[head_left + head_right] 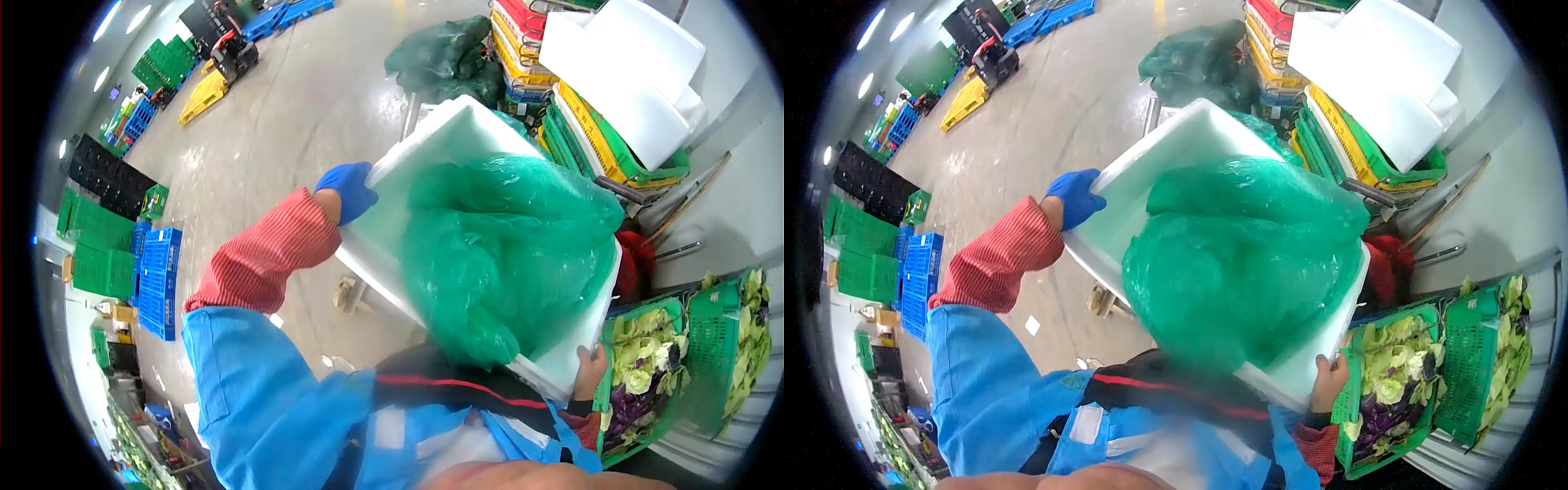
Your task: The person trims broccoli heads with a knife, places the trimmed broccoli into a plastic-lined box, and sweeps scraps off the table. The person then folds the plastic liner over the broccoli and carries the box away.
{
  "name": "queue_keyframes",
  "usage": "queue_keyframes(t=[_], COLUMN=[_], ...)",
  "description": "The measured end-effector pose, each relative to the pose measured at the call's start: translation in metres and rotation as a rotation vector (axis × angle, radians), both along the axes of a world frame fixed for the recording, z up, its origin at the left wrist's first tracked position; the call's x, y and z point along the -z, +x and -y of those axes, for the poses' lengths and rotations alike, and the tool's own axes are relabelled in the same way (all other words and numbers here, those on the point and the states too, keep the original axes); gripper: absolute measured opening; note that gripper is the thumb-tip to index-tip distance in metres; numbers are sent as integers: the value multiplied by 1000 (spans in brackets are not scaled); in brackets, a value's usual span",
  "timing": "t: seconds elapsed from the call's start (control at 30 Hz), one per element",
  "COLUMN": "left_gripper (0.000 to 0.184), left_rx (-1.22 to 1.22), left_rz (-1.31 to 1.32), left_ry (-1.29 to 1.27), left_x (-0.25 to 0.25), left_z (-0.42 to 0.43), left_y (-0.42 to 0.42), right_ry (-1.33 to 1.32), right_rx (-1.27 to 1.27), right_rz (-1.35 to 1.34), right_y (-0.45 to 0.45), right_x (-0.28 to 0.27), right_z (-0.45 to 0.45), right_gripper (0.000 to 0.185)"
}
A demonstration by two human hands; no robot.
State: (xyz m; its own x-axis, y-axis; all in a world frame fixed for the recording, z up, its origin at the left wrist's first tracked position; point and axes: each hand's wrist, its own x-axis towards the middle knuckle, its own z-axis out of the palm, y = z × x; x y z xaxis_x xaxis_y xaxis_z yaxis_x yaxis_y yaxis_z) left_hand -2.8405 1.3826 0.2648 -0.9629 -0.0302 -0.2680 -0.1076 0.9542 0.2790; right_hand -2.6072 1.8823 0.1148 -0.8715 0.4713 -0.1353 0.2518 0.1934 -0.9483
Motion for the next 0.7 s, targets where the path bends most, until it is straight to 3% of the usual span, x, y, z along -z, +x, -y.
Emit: queue_keyframes(t=[0.07, 0.4, 0.7], left_gripper=[38, 47, 54], left_rx=[-11, -157, -206], left_rz=[30, -21, 11], left_ry=[4, -9, -64], left_x=[4, 19, 14], left_z=[-7, 34, 77], left_y=[-8, -26, -69], right_ry=[8, 132, 159], right_rx=[-3, -60, -131], right_rz=[6, -19, 52], right_y=[-4, -73, -143], right_x=[7, 15, 14], right_z=[-3, 20, 48], right_gripper=[33, 25, 30])
